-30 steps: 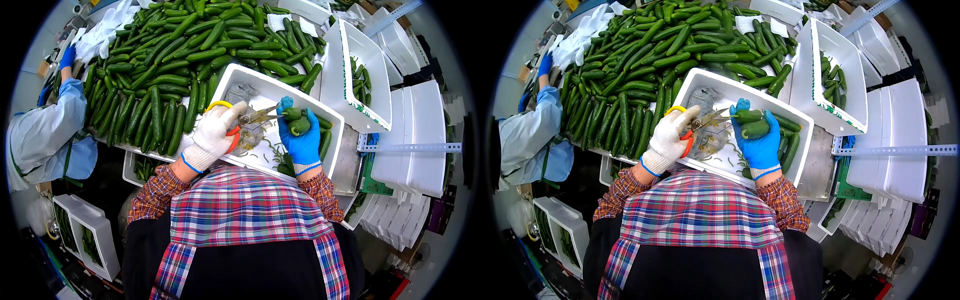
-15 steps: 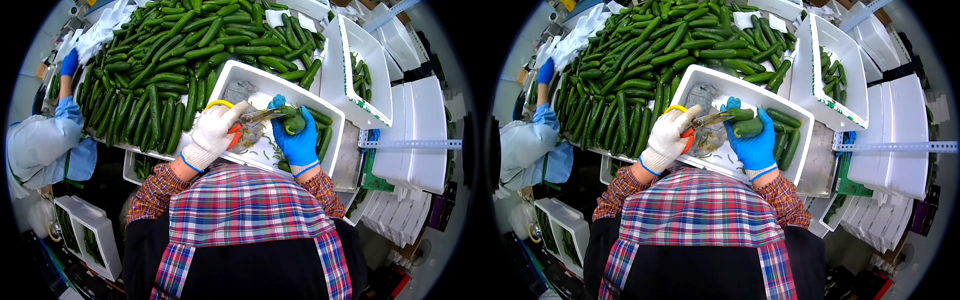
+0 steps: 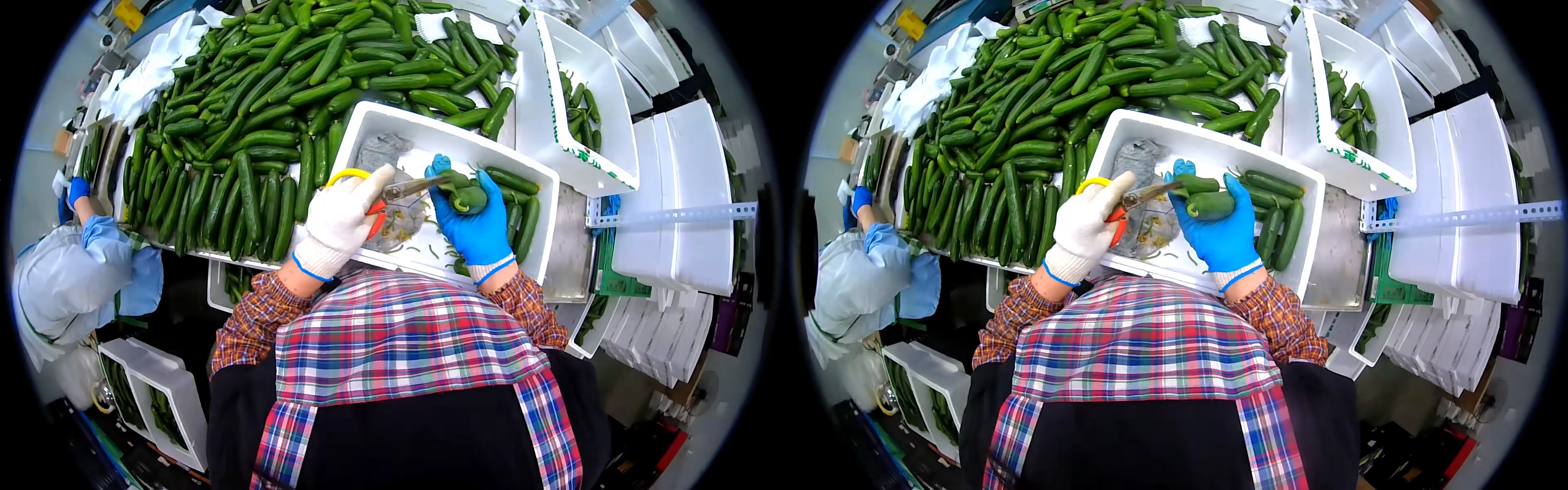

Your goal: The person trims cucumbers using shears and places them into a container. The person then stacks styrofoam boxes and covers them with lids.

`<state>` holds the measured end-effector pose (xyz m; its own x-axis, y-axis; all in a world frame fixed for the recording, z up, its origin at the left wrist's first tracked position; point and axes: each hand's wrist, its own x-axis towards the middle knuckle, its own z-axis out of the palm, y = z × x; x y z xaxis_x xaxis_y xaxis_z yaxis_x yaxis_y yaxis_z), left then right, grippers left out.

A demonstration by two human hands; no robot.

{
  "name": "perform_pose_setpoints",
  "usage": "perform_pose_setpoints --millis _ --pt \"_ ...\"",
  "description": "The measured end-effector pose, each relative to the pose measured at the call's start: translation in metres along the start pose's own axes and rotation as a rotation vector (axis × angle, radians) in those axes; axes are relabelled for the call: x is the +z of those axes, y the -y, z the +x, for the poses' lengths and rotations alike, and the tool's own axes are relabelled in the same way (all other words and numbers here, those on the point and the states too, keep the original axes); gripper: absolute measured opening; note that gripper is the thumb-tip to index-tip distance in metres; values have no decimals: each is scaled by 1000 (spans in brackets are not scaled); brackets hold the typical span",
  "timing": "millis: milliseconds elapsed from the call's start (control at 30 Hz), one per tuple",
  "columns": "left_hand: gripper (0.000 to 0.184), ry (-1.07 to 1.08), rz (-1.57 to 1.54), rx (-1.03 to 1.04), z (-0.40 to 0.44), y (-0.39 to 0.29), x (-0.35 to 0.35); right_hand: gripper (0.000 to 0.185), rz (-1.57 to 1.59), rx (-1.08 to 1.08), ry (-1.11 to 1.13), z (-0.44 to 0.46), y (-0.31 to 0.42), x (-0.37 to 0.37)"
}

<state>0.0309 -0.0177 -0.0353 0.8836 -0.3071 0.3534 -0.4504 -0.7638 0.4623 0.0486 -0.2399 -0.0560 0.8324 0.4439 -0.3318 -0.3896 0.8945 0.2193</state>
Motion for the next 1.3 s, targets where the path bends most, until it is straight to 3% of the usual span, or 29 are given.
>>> perform_pose_setpoints --millis 67,133,200,467,633,733,767,800,867,900,933,1000,1033,1067,1100,1167,1200,1233,1267,1300 --pt "63 50 -136 -111 -5 2 3 60 70 -41 -2 1 0 4" --pt "63 60 -142 -100 -6 2 3 61 140 -80 -4 2 0 8" --pt "64 -9 -31 49 -4 -2 0 61 110 -152 19 1 0 10" --pt "65 25 -3 69 0 -12 2 61 107 -73 4 2 -5 6" --pt "57 174 -41 -32 -5 -14 -1 61 104 -89 2 5 0 4" --pt "52 73 -275 -106 -13 -3 8 59 -19 -150 3 6 7 7" --pt "54 190 -405 -326 -10 -7 3 55 -115 -184 13 3 7 11" --pt "54 191 -405 -329 -8 -8 2 55 -115 -182 11 2 7 12" --pt "59 37 -706 -291 -5 -10 1 57 -540 -309 20 -1 6 11" --pt "60 69 -433 -217 0 -10 -6 52 -686 -346 31 -1 6 9" --pt "60 66 -432 -220 3 -9 -8 52 -687 -342 32 -3 4 9" --pt "59 85 -353 -109 7 -9 -12 51 -1204 -533 -20 -6 1 8" --pt "59 84 -353 -110 9 -12 -14 50 -1295 -509 -55 -7 4 6" --pt "59 154 -591 -285 11 -16 -17 50 -1295 -508 -55 -5 2 2" --pt "58 224 -827 -462 14 -21 -19 51 -1452 -640 -27 -1 -2 -4" --pt "59 258 -917 -504 22 -34 -24 57 -1761 -895 31 9 -4 -16" --pt "60 288 -1007 -543 26 -39 -23 57 -1759 -890 31 9 -3 -16" --pt "62 234 -1140 -526 24 -41 -12 59 -2059 -1079 94 8 -2 -14" --pt "63 220 -1072 -523 26 -47 -11 61 -2355 -1272 166 7 -5 -9" --pt "64 225 -1083 -490 28 -51 -10 62 -2330 -1275 180 7 -9 -7"
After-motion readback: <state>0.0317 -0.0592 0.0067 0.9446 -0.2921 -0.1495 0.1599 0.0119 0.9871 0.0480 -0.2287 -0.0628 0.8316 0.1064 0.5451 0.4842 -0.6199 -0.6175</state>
